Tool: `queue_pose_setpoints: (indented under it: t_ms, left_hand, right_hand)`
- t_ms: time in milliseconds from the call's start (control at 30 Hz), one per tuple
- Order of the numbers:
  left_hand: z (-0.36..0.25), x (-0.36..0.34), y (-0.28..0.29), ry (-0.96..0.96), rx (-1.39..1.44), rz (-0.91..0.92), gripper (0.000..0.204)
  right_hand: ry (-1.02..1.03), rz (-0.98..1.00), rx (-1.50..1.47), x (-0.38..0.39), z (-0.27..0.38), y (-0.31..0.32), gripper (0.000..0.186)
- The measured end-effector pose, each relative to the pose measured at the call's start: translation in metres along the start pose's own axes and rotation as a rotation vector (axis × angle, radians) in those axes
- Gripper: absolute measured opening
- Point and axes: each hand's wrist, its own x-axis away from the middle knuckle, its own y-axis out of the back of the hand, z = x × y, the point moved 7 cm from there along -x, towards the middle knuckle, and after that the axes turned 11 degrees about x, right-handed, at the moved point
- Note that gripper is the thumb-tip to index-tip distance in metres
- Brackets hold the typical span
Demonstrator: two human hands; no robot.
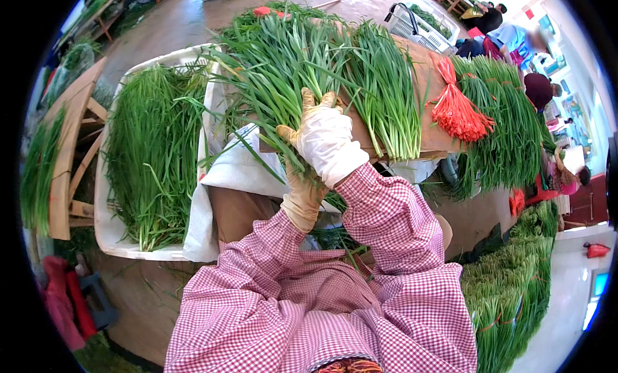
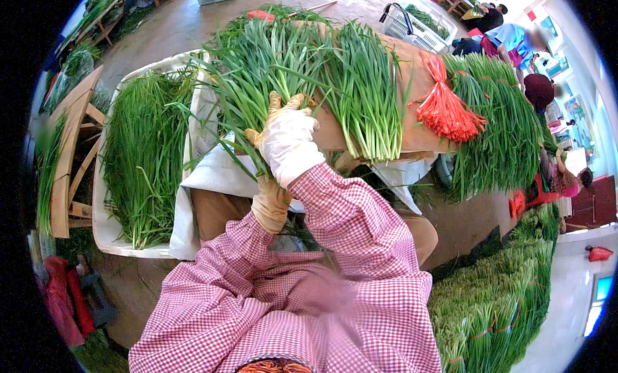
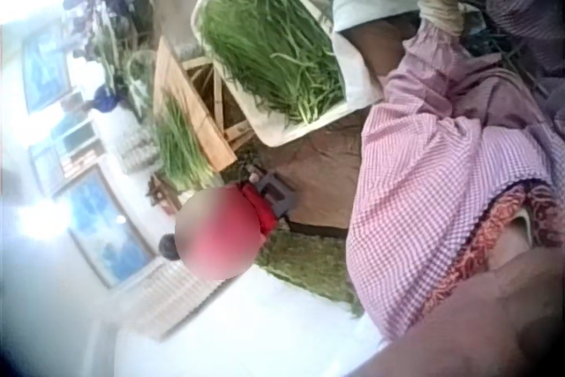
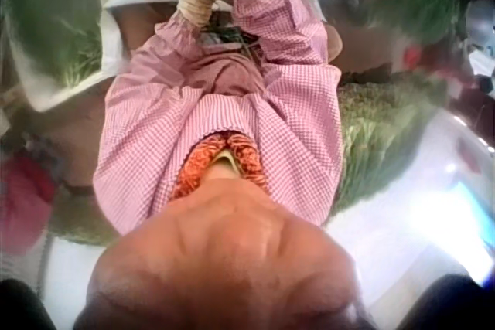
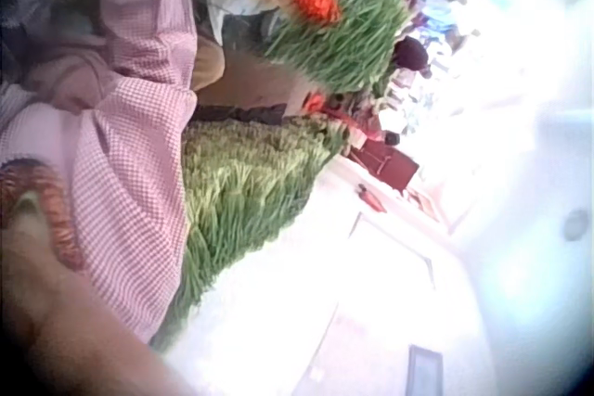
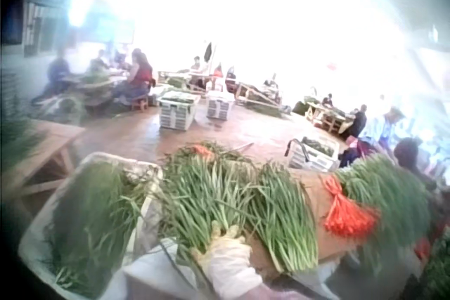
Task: The person cleans and sorts bunches of green onions by hand, removing yellowed leaves and debris while seated at a workspace.
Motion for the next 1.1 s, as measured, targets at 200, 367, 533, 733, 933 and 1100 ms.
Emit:
queue_pose_setpoints:
  t_ms: [200, 367, 533, 733, 933, 1100]
  left_hand:
    - [-0.014, 0.003, 0.029, -0.02, 0.145, -0.237, 0.054]
    - [-0.003, -0.01, 0.003, 0.087, 0.223, -0.163, 0.054]
    - [-0.001, -0.009, -0.005, 0.124, 0.238, -0.154, 0.057]
    - [0.0, -0.005, -0.009, 0.068, 0.191, -0.077, 0.054]
    - [-0.005, -0.003, -0.01, 0.07, 0.207, -0.125, 0.051]
    - [0.008, -0.003, -0.003, 0.137, 0.237, -0.241, 0.052]
  right_hand:
    - [0.257, -0.045, -0.319, 0.03, -0.045, 0.034, 0.071]
    - [-0.015, -0.616, -0.647, 0.036, -0.175, 0.028, 0.062]
    - [-0.195, -0.316, -0.097, 0.0, -0.166, -0.06, 0.101]
    - [-0.369, -0.116, -0.037, -0.024, -0.162, -0.086, 0.088]
    - [-0.451, -0.061, -0.024, -0.034, -0.195, -0.094, 0.079]
    - [-0.413, 0.065, -0.062, -0.038, -0.226, -0.097, 0.083]
